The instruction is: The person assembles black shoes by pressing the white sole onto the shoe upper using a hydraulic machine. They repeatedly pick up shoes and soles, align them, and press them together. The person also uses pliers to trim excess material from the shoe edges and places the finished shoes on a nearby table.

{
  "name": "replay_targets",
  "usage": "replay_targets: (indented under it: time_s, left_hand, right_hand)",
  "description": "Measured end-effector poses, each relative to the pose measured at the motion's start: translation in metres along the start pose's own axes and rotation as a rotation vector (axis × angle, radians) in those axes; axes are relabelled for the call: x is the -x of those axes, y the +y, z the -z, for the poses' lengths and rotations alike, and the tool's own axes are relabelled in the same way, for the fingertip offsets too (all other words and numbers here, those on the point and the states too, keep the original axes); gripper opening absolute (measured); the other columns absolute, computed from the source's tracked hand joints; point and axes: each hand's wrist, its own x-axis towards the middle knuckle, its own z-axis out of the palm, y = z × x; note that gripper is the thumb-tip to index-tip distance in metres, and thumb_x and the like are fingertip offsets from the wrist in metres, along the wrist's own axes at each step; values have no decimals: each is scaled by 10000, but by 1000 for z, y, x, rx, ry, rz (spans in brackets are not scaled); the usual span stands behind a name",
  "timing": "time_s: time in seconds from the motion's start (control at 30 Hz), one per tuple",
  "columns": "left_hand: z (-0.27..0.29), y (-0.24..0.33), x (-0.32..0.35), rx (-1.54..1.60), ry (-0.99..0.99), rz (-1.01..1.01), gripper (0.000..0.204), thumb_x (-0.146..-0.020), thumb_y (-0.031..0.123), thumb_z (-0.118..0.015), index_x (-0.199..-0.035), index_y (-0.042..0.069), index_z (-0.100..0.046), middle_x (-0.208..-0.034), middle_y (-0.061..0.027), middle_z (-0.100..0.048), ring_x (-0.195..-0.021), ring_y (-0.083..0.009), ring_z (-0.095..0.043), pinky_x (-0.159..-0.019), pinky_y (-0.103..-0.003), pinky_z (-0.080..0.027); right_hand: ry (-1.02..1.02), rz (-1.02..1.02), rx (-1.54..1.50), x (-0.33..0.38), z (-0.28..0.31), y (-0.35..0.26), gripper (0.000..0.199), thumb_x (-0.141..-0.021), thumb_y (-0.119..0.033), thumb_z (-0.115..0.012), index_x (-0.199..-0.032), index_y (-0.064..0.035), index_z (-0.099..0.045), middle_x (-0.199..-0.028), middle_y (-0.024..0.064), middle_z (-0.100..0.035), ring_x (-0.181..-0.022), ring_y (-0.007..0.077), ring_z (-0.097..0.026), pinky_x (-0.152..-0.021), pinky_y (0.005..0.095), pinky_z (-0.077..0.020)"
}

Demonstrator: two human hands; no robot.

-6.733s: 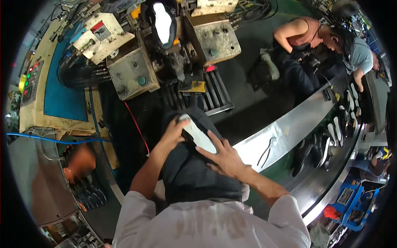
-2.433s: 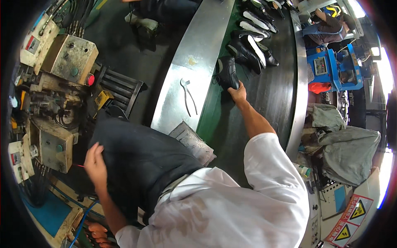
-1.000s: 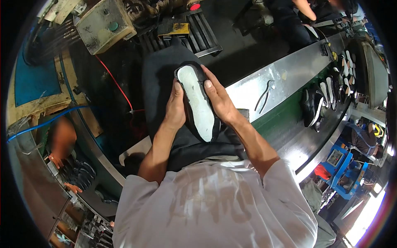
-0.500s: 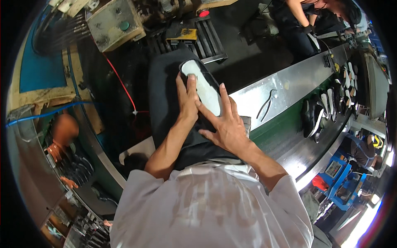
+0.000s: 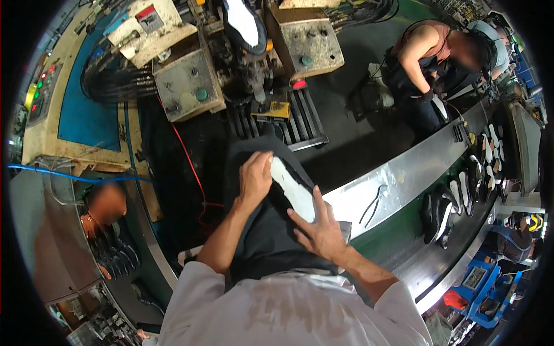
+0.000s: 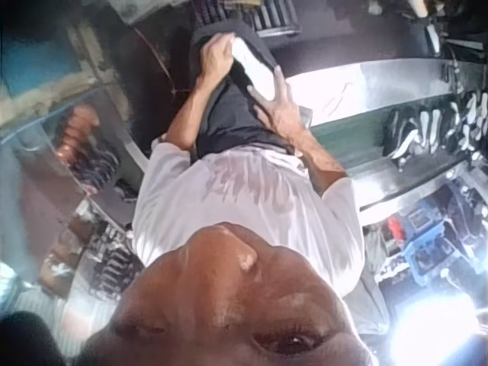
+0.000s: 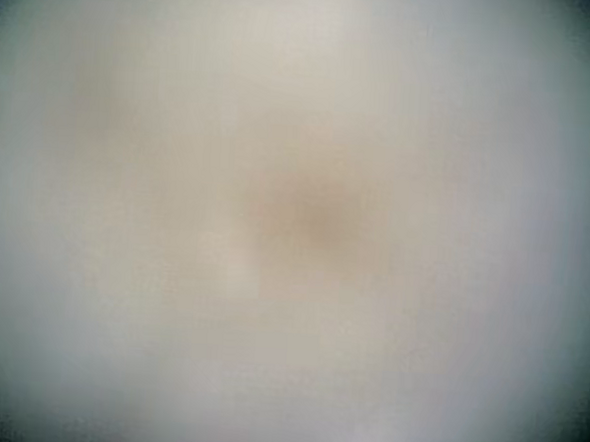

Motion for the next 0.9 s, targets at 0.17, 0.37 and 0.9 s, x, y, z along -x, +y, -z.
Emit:
replay_targets:
  time_s: [0.17,0.37,0.9]
  left_hand:
    - [2,-8,-4,51,-53,70,222,-1009,60,-700,-1200,-45,-741,-1061,-205,-756,-987,-393,-751,-871,-434,-590]
    - [70,-86,-169,395,94,190,614,-1087,424,-669,-1514,-11,-591,-1414,-134,-678,-1352,-243,-618,-1214,-408,-422]
    - [188,1,-200,1302,-239,253,793,-1070,435,-638,-1650,1,-315,-1564,-297,-515,-1339,-478,-625,-1121,-689,-509]
  right_hand:
    - [51,50,-43,-7,-3,5,601,-917,-332,-825,-1495,-367,-662,-1709,398,-156,-1265,554,-552,-1029,566,-571]
    - [231,-88,-145,-53,60,18,511,-824,-193,-890,-1326,-154,-800,-1690,419,-257,-1462,567,-469,-1158,563,-472]
    - [536,188,34,-423,141,17,581,-911,-318,-815,-1477,-308,-686,-1702,385,-226,-1354,582,-490,-1108,595,-515]
